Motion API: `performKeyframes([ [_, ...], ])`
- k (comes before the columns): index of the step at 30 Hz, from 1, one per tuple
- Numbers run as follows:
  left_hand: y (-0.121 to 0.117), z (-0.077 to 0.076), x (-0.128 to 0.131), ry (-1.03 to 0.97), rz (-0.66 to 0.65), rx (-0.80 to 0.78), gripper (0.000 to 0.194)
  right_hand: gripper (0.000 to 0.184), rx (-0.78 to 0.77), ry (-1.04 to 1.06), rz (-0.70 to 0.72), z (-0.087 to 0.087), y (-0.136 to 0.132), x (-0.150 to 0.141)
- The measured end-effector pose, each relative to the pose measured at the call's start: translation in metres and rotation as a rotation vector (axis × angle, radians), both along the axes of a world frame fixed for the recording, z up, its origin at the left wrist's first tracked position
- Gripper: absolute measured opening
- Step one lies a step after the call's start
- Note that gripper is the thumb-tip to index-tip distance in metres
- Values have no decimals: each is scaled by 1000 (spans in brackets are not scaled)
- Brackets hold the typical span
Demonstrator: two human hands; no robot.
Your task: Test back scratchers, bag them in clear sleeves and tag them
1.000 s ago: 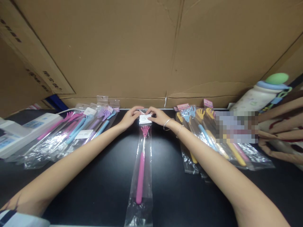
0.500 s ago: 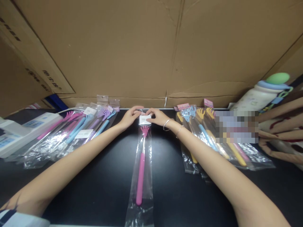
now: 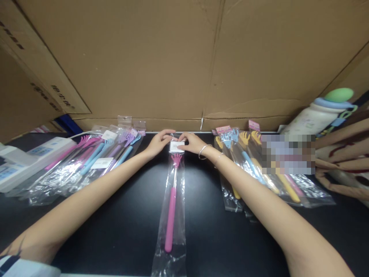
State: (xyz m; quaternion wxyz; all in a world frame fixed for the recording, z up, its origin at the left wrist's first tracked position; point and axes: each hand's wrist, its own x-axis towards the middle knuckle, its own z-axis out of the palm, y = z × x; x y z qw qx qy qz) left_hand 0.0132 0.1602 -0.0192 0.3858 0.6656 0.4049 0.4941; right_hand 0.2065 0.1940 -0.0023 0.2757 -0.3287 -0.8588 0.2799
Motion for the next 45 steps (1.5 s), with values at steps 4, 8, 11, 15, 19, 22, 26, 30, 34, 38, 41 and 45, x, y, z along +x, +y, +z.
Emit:
performKeyframes([
  [4,0,-2,0,-23,8,1,28,29,-24,34,9,-2,0,0],
  [8,1,-4,0,-47,15,-9,40,50,-37,86,-23,-3,0,2],
  [11,1,-3,0,-37,8,-23,36,48,-46,107,-29,-3,1,2],
  [15,3,-1,1,-11,2,-38,31,32,-62,113,-1,-1,1,2],
  [19,4,-1,1,16,-4,-19,29,25,-63,112,23,0,1,2],
  [22,4,-3,1,34,-28,5,25,22,-64,90,52,2,1,3],
  [26,4,-4,0,39,-58,16,30,29,-91,32,118,5,3,7],
  [30,3,-3,0,48,-71,32,29,31,-119,-8,164,7,4,11],
  [34,2,-2,1,67,-81,56,28,21,-127,-4,177,6,6,12],
  [38,2,-2,1,92,-86,72,29,19,-121,8,167,6,6,12],
  [41,2,-3,1,114,-86,84,27,19,-116,10,158,5,5,12],
  [45,3,-4,0,149,-75,99,25,20,-97,4,134,3,5,11],
])
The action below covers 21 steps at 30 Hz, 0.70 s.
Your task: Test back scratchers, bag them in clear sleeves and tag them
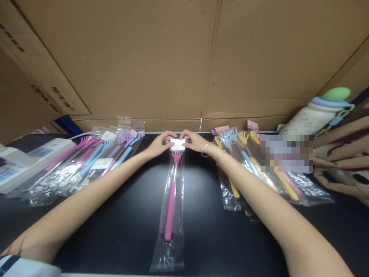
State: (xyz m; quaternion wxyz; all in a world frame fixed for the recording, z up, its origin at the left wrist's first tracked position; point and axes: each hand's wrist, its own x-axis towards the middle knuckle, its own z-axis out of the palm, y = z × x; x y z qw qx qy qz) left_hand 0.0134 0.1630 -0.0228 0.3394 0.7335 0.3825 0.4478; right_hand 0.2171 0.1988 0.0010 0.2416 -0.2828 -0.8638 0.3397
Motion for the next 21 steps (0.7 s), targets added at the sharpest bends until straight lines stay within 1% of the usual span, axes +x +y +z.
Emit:
performKeyframes([
  [5,-2,2,0,64,22,17,26,22,44,-23,-44,0,-1,-1],
  [11,-5,7,1,181,49,62,25,24,110,-87,-81,5,-4,-1],
  [16,-13,16,-2,361,96,133,24,23,203,-164,-121,6,-7,-4],
  [21,-21,22,0,550,151,204,13,14,324,-227,-148,5,-8,-6],
])
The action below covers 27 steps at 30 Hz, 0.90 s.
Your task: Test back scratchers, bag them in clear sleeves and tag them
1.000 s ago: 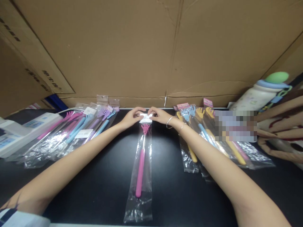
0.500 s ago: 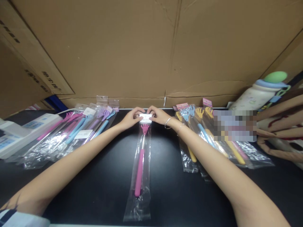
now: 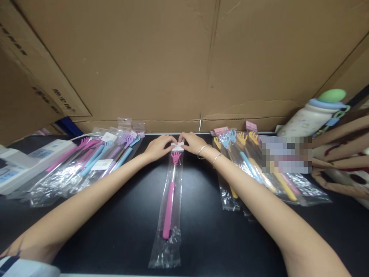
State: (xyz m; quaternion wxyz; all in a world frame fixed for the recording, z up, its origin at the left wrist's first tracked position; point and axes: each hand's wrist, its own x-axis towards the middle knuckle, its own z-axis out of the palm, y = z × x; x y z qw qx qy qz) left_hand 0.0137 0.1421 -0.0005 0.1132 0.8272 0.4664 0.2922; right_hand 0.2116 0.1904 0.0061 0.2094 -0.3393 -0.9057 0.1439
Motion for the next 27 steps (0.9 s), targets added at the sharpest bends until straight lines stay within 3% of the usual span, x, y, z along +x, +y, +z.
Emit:
performKeyframes([
  [5,0,-1,0,118,48,46,13,8,53,-56,17,-2,4,2],
  [10,1,-5,-3,171,98,83,16,13,79,-71,16,-7,9,5],
  [14,0,-7,-3,191,166,101,20,24,98,-71,-36,-12,16,13],
  [18,0,-8,-2,200,210,107,22,19,134,-84,-90,-17,20,18],
  [27,-1,-9,-1,225,225,118,22,18,286,-193,-177,-19,3,7],
])
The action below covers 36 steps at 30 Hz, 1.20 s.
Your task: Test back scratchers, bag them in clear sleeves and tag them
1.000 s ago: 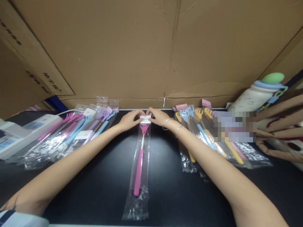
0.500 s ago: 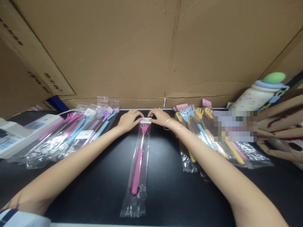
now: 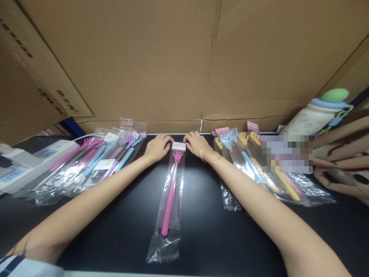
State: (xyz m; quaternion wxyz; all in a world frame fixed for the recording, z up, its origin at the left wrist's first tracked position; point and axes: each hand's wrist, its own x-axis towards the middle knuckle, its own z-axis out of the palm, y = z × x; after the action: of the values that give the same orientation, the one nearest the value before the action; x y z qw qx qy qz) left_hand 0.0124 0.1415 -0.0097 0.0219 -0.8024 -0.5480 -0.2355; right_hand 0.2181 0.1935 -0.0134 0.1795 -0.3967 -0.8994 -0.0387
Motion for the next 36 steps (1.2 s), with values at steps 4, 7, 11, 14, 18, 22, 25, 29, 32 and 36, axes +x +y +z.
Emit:
performKeyframes([
  [4,-1,1,1,15,8,9,21,21,49,-66,4,3,-6,-3],
  [7,-1,0,2,23,11,12,20,22,73,-96,-3,4,-7,-4],
  [11,-2,1,2,30,11,13,21,23,87,-130,-12,4,-8,-5],
  [14,-3,1,2,36,15,13,22,24,93,-151,-19,4,-8,-6],
  [18,-4,3,3,52,22,14,23,25,98,-172,-27,4,-8,-6],
  [22,-5,3,3,73,31,20,22,25,101,-190,-33,4,-8,-6],
  [25,-5,3,3,86,39,24,22,25,103,-198,-37,4,-9,-6],
  [29,-5,4,3,99,45,26,22,25,104,-204,-43,5,-9,-7],
  [32,-5,4,3,107,48,25,22,25,100,-211,-46,5,-10,-7],
  [36,-5,4,4,113,49,29,22,25,97,-220,-48,6,-10,-8],
])
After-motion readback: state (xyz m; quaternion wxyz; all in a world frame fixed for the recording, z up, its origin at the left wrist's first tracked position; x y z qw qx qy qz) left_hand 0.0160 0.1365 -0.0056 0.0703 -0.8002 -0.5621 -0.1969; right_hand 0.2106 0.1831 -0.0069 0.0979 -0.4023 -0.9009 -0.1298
